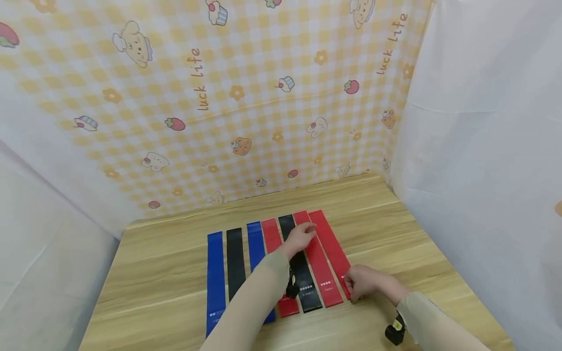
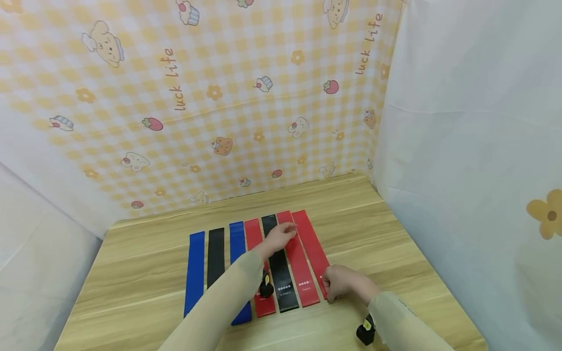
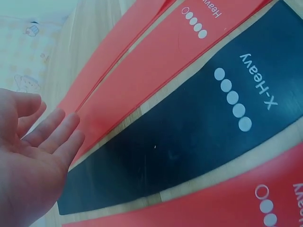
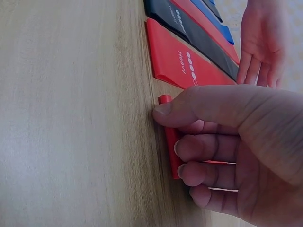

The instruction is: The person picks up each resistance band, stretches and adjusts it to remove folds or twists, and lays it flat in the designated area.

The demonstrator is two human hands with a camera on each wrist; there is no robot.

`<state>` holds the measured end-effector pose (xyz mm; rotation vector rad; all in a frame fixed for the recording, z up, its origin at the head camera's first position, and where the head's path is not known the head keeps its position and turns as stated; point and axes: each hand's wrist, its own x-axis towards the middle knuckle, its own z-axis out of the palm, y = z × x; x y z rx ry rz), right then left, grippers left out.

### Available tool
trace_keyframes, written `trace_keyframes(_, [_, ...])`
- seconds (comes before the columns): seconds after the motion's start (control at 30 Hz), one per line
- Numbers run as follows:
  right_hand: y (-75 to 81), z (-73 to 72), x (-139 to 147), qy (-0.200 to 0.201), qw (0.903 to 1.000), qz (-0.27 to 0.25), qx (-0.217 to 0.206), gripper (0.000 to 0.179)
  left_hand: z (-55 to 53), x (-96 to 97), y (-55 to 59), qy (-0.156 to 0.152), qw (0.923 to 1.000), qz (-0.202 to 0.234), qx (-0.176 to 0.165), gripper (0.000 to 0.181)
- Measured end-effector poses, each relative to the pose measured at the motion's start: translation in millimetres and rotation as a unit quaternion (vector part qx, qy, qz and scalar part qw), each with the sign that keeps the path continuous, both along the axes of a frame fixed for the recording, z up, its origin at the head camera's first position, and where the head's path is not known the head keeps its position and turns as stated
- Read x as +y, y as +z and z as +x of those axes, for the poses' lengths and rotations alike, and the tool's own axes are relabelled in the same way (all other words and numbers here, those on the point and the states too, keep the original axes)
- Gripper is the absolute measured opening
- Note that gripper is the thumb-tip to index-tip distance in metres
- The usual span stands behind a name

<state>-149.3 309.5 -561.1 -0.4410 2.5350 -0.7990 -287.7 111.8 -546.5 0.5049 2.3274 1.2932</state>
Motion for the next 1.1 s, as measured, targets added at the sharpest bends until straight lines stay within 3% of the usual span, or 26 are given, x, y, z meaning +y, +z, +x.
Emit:
trace_keyframes(0.3, [-0.8, -8.5, 4, 0.010, 0.9999, 0.003, -0.001, 0.030, -7.3, -26.8, 2.6, 0.026, 0.9964, 0.065, -0.046, 0.034])
trace_keyframes(0.67, [1.4, -16.9, 6, 0.027, 0.9995, 0.002, -0.017, 0.029, -17.9, -82.7, 8.4, 0.072, 0.9869, 0.131, -0.059, 0.033])
trace_keyframes(0.83, [10.7, -24.2, 12, 0.026, 0.9993, 0.003, -0.028, 0.024, -19.5, -120.0, 17.3, 0.085, 0.9851, 0.143, -0.044, 0.034])
trace_keyframes(0.97, [23.3, -34.6, 17, 0.011, 0.9999, 0.006, 0.003, 0.022, -19.1, -155.0, 26.0, 0.108, 0.9848, 0.134, -0.019, 0.034])
trace_keyframes(1.1, [34.4, -50.0, 24, -0.001, 0.9990, -0.016, 0.043, 0.015, -10.8, -193.2, 35.0, 0.104, 0.9885, 0.105, 0.030, 0.034])
